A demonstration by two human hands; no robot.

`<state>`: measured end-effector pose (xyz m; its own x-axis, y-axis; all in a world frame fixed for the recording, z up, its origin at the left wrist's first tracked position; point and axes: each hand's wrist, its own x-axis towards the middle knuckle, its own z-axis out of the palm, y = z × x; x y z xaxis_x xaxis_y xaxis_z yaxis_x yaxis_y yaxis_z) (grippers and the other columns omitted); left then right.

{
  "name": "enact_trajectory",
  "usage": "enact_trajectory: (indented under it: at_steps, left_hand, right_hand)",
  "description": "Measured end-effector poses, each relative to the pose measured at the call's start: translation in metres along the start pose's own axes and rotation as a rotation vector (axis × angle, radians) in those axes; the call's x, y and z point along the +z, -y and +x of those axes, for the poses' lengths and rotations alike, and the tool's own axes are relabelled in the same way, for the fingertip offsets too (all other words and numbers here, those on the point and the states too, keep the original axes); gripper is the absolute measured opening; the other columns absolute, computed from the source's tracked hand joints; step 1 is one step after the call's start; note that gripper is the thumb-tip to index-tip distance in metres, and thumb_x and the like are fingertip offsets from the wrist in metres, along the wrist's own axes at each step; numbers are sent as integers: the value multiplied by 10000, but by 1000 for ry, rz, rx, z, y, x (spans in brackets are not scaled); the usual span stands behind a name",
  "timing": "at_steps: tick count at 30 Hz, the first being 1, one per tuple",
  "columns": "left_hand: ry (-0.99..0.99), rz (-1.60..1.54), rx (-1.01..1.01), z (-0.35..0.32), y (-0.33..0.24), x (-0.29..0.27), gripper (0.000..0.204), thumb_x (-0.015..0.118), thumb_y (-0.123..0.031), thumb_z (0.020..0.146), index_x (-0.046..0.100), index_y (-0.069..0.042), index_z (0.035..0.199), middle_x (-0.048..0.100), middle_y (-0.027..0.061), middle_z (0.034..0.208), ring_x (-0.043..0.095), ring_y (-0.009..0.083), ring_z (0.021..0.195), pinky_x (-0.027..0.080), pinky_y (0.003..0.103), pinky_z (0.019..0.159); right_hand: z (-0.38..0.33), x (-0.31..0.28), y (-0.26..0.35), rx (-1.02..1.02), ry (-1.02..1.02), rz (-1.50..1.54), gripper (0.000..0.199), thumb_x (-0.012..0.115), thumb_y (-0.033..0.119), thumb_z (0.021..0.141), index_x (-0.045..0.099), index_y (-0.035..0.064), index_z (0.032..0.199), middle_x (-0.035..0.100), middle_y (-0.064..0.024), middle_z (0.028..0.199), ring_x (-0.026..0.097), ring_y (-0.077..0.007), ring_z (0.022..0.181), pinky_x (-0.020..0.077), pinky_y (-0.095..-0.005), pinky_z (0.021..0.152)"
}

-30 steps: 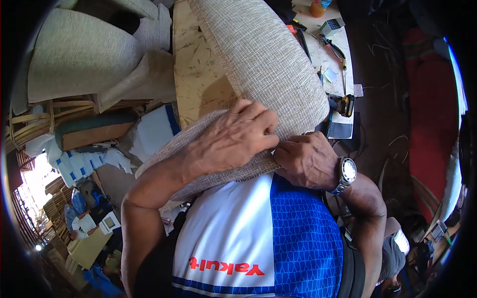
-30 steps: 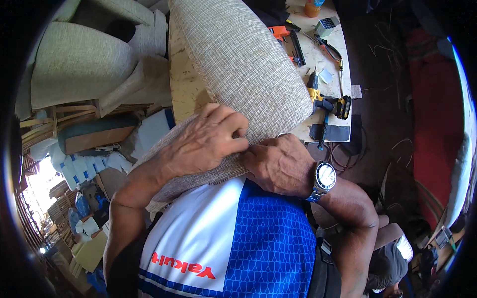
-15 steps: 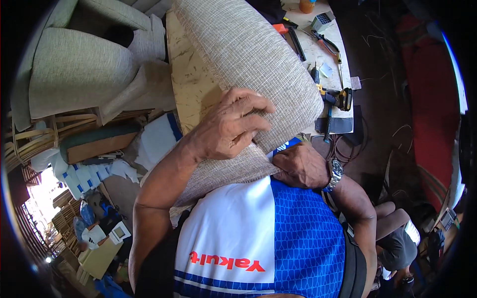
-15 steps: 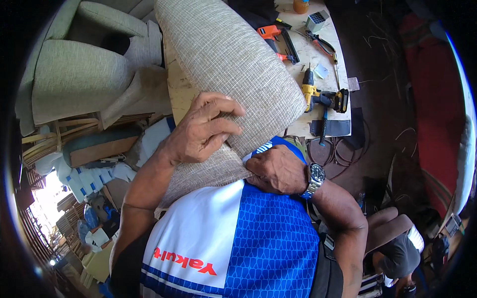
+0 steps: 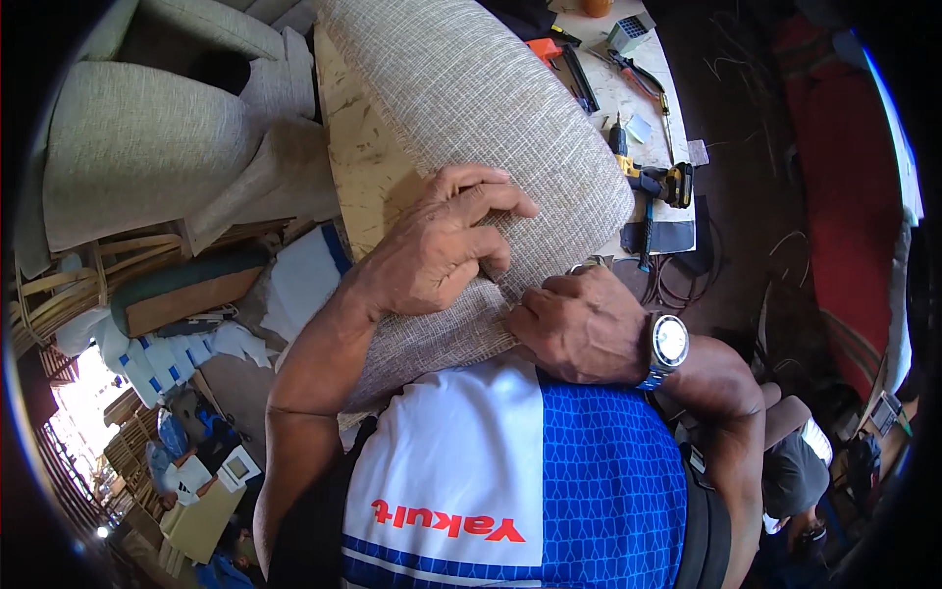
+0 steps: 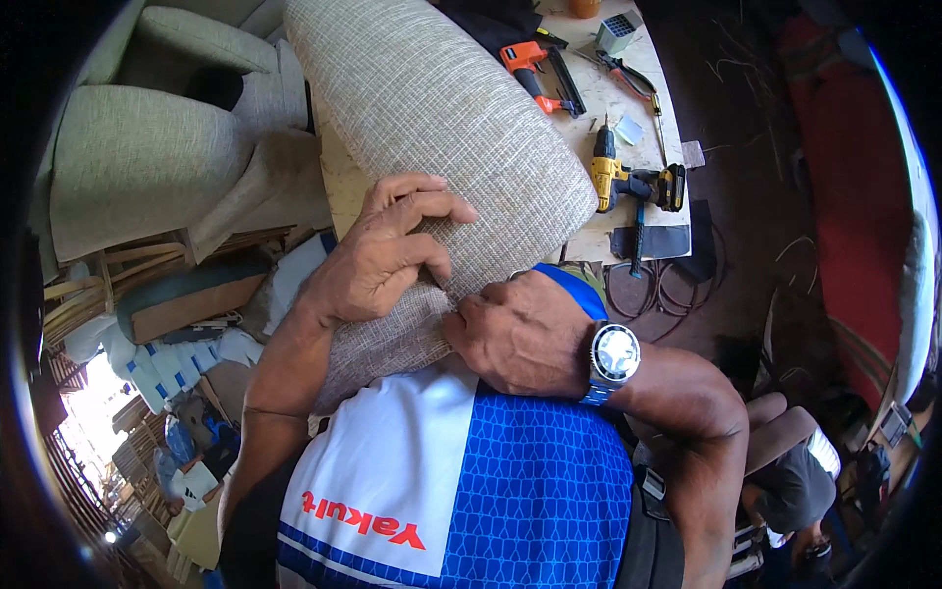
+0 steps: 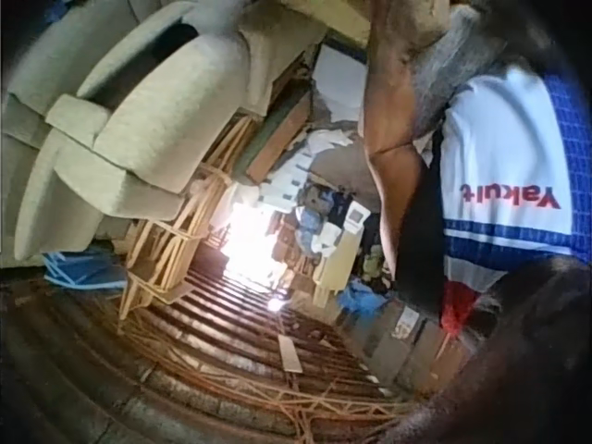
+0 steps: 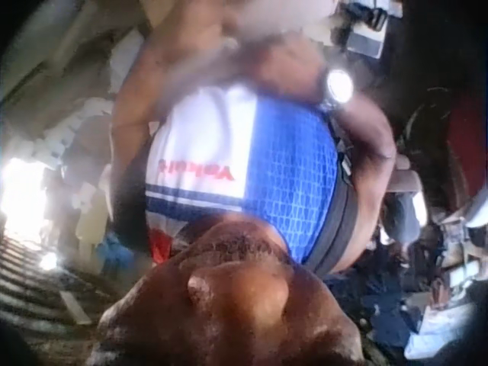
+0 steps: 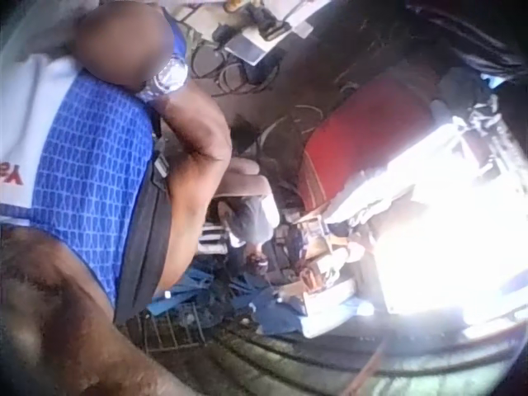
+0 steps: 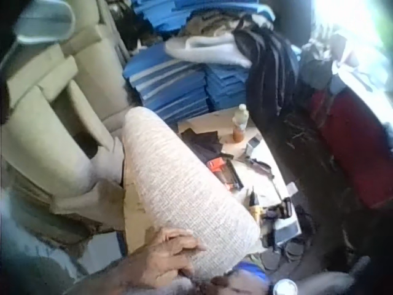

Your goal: The person reupholsters a chair armrest by securing a blue foam piece to a wooden base with a power drill. They wrap a beige fabric cover over the foam, staple it to the wood frame, and trim the excess fabric with scissors.

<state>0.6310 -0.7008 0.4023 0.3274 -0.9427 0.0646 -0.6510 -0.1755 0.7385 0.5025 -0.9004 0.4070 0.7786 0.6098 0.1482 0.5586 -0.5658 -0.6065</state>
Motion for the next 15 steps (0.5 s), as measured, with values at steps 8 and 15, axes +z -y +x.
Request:
enact_trajectory:
  at_steps: [8, 15]
  left_hand:
    - [76, 132, 9, -15, -4, -3, 69, 686, -95, 780, 741, -112, 818, 522, 19, 1478, 327, 310, 1470, 321, 490, 1151]
    - [58, 160, 57, -22, -11, 8, 97, 666, 2, 805, 702, -74, 854, 474, 26, 1537, 328, 297, 1487, 315, 491, 1201]
  right_hand:
    - [24, -17, 6, -31, 165, -91, 112, 657, 178, 822, 647, 70, 797, 631, -37, 683, 678, -196, 647, 549, -363, 549]
    - [31, -10, 20, -18, 134, -162, 164, 710, 213, 778, 598, 93, 760, 575, -21, 664, 628, -197, 633, 510, -367, 532]
